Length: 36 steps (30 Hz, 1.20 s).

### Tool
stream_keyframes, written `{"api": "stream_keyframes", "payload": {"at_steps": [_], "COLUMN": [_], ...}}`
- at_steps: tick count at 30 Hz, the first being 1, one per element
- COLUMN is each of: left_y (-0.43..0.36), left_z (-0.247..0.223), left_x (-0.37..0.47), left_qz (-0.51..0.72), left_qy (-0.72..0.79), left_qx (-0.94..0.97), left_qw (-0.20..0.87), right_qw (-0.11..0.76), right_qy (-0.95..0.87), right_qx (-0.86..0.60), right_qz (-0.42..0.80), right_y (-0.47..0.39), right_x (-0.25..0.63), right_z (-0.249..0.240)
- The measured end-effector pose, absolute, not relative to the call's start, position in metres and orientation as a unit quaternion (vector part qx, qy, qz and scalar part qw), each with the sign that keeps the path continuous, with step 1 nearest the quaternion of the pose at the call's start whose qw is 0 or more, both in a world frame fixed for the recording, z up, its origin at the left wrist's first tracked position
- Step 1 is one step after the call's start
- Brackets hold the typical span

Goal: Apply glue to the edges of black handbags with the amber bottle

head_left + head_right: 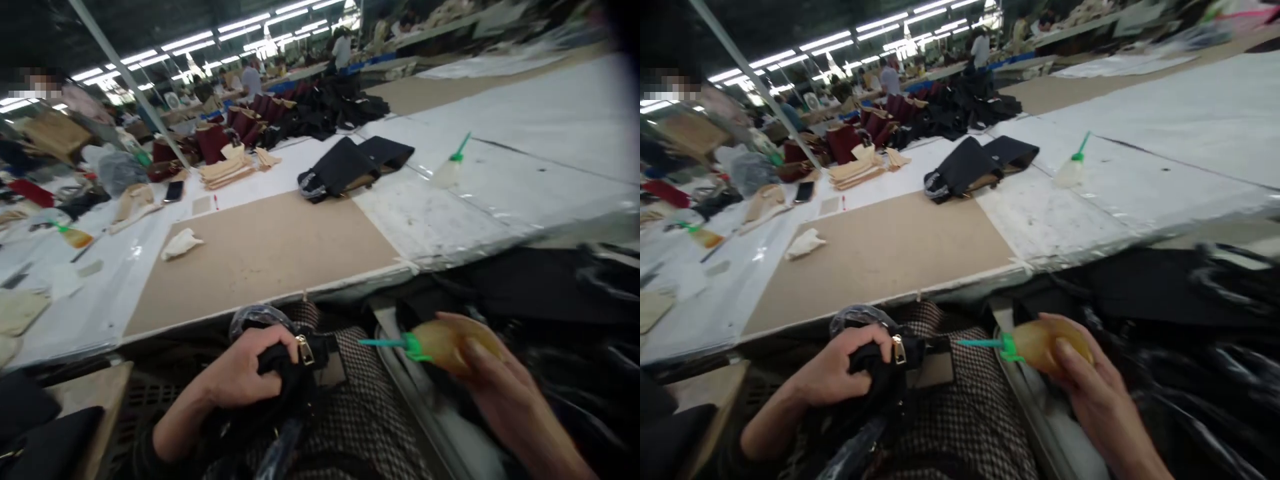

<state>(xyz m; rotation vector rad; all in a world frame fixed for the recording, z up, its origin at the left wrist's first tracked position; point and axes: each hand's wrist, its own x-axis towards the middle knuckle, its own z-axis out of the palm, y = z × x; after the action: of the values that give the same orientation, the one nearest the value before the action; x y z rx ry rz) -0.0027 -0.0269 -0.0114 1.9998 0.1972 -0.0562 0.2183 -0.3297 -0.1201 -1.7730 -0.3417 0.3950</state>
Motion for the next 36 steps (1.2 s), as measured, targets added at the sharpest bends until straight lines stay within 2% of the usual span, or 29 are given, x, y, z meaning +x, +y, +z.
{"api": "stream_keyframes", "payload": {"at_steps": [2,4,11,17,27,36], "left_y": [-0.027,-0.029,-0.033,-0.041,-0.042,-0.042], "left_z": [-0.012,-0.013,-0.013,-0.015,-0.019,-0.022], "left_x": [-0.001,0.000,0.004,0.002,0.002,-0.001], "left_qz": [-0.038,-0.052,-0.068,-0.072,-0.071,-0.084], "left_qy": [0.079,0.076,0.074,0.057,0.038,0.039], "left_qx": [0.852,0.856,0.865,0.876,0.877,0.876], "left_qw": [0.516,0.509,0.492,0.474,0.473,0.474], "right_qw": [0.636,0.619,0.549,0.493,0.471,0.477], "right_qy": [-0.076,-0.071,-0.203,-0.280,-0.323,-0.296], "right_qx": [-0.722,-0.724,-0.767,-0.803,-0.808,-0.804], "right_qz": [0.263,0.298,0.263,0.181,0.145,0.197], "right_y": [-0.338,-0.335,-0.322,-0.309,-0.284,-0.281], "right_x": [0.215,0.213,0.207,0.203,0.207,0.215], "right_z": [-0.114,-0.109,-0.110,-0.115,-0.126,-0.128]}}
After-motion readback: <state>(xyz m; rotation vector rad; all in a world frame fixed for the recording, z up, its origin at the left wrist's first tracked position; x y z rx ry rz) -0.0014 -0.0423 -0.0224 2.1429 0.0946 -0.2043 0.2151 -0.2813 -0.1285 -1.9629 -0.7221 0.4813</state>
